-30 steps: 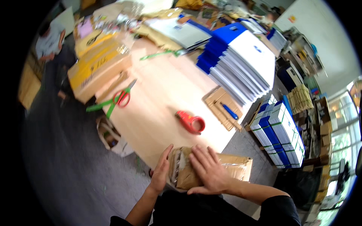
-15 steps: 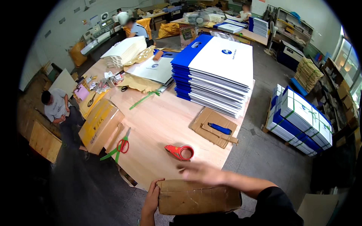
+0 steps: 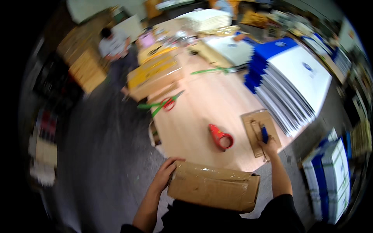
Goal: The person packs items into a cardboard box, places a shipping label inside, and seals the box with packing tape using a handheld dispenser. The person then moves the sealed box to the side.
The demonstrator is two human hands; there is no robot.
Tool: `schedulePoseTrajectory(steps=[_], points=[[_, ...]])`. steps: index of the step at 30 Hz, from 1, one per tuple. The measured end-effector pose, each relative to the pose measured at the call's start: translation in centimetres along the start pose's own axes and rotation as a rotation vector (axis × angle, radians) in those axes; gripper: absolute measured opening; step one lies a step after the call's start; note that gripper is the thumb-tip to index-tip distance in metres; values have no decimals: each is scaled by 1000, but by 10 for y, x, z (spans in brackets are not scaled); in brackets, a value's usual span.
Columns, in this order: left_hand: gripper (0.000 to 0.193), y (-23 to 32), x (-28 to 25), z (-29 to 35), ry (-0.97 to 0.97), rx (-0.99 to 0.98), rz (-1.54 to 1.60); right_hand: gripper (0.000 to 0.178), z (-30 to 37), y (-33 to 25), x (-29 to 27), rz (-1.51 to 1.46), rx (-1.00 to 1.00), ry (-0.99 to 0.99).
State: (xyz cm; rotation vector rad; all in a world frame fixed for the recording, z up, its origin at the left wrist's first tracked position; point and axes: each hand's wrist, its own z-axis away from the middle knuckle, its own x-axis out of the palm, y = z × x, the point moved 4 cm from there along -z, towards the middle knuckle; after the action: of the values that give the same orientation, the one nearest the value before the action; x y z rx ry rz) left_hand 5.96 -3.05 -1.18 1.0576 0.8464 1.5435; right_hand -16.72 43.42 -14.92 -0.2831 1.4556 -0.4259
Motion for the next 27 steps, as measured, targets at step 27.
schedulePoseTrajectory(steps=[27], points=[[46, 12, 8, 31, 158, 266, -573, 49, 35, -99, 40, -227, -146, -293]])
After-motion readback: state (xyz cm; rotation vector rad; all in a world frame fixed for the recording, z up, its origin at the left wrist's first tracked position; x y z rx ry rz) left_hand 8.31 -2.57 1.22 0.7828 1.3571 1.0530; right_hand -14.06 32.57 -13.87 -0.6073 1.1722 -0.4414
